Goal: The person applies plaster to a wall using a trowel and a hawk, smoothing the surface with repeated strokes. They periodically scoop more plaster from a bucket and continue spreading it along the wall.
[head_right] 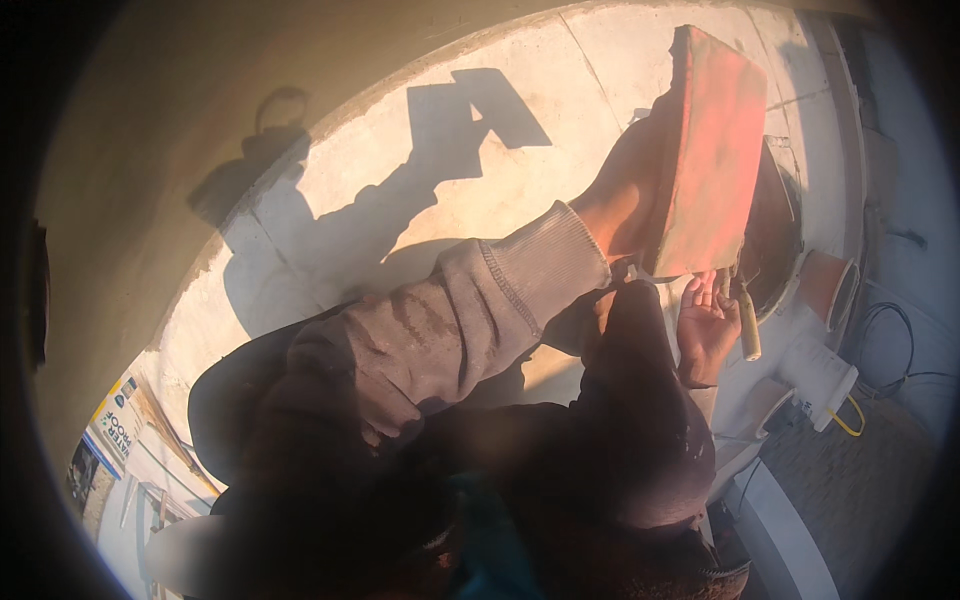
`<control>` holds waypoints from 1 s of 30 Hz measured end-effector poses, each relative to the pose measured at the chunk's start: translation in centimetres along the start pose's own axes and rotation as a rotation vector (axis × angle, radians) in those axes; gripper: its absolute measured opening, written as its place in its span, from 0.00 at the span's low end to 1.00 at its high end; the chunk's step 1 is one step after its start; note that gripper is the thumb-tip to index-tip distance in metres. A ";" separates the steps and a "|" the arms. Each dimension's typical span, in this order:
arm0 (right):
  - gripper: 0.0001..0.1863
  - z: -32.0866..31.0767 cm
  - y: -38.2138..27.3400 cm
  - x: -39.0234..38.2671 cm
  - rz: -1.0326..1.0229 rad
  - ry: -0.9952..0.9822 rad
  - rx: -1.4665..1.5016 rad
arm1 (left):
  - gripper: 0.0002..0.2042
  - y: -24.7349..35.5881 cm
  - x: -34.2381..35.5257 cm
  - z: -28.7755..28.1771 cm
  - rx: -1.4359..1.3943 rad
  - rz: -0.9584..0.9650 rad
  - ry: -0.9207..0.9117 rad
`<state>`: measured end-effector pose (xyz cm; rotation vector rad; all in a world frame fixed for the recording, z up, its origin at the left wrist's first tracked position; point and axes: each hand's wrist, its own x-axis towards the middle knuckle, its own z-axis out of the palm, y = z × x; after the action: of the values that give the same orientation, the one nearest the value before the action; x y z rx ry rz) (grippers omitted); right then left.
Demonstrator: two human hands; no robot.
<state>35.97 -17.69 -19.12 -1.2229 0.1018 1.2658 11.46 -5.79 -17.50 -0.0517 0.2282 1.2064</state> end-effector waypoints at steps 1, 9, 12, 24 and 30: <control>0.18 -0.4 -1.1 -1.5 0.097 -0.075 -0.174 | 0.28 0.1 0.3 0.7 -0.003 0.002 -0.024; 0.20 -0.6 -11.9 -7.4 -0.960 0.117 -2.372 | 0.27 3.7 0.0 0.4 -0.016 0.027 -0.085; 0.25 -5.8 -16.6 -4.7 -0.648 0.108 -2.355 | 0.30 5.4 -1.7 1.3 0.044 0.080 0.096; 0.25 -2.0 -16.0 -1.0 -0.371 -0.534 -2.235 | 0.30 3.4 -0.7 -3.4 0.230 0.090 -0.160; 0.24 -1.4 -17.1 -0.8 -0.758 -0.455 -2.433 | 0.28 -0.6 0.2 -1.2 1.085 0.318 0.079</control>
<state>49.31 -16.06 -8.39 -2.2237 -2.5951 0.3577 11.86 -6.03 -18.73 0.9094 0.9575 1.2561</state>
